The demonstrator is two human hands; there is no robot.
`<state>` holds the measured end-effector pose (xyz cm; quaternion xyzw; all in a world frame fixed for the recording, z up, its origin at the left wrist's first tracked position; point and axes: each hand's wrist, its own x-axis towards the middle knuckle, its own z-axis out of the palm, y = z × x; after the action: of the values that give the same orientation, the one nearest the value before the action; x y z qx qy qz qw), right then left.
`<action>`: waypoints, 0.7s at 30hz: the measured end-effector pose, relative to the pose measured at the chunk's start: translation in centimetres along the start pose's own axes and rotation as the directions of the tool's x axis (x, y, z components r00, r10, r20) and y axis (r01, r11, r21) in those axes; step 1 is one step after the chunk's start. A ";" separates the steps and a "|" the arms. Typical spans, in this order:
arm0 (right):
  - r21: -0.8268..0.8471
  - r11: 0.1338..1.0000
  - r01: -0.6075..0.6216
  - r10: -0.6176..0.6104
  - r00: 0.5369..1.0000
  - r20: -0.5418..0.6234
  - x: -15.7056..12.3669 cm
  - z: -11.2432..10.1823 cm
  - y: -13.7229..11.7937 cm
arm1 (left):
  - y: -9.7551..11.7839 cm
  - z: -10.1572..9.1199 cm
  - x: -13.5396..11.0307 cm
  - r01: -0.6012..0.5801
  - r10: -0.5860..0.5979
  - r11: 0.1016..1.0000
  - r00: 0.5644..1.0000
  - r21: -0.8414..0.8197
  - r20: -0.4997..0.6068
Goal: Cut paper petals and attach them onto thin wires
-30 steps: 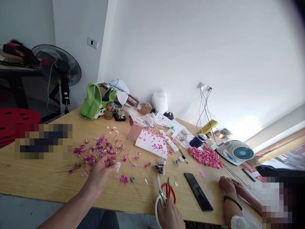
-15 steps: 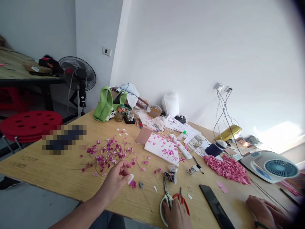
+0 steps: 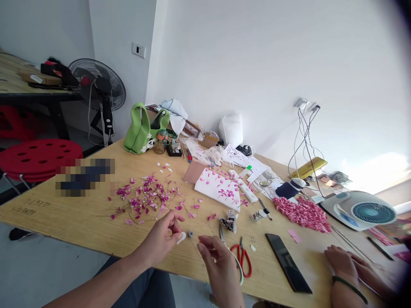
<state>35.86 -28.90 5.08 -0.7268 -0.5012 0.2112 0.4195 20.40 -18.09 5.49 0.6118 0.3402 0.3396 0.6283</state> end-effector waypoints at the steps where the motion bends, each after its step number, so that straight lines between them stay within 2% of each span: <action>1: 0.083 0.996 0.022 -0.025 0.999 0.037 0.2 0.6 -1.0 | 0.0 0.1 -0.1 0.001 -0.002 1.000 1.000 0.016 0.021; 4: 0.161 0.986 0.034 -0.054 0.991 0.120 0.7 2.1 -3.0 | -0.2 0.3 -0.4 -0.006 0.002 0.998 0.999 0.067 0.049; 9: 0.088 0.995 0.044 -0.055 0.990 0.130 1.1 2.7 -3.4 | -0.3 0.0 -0.6 -0.012 0.007 0.996 0.998 0.086 0.062; 16: -0.003 0.999 0.036 -0.036 0.998 0.055 0.6 3.0 -3.3 | -0.8 -0.3 -0.2 0.059 -0.051 0.992 0.996 -0.116 0.070; 21: -0.012 0.999 0.039 -0.039 0.998 -0.040 0.7 3.5 -2.5 | -1.7 -0.4 -0.2 0.199 -0.149 0.943 0.969 -0.267 0.197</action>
<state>32.21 -26.45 5.27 -0.7234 -0.5078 0.1855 0.4294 20.02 -18.08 3.75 0.5095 0.2844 0.2733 0.7647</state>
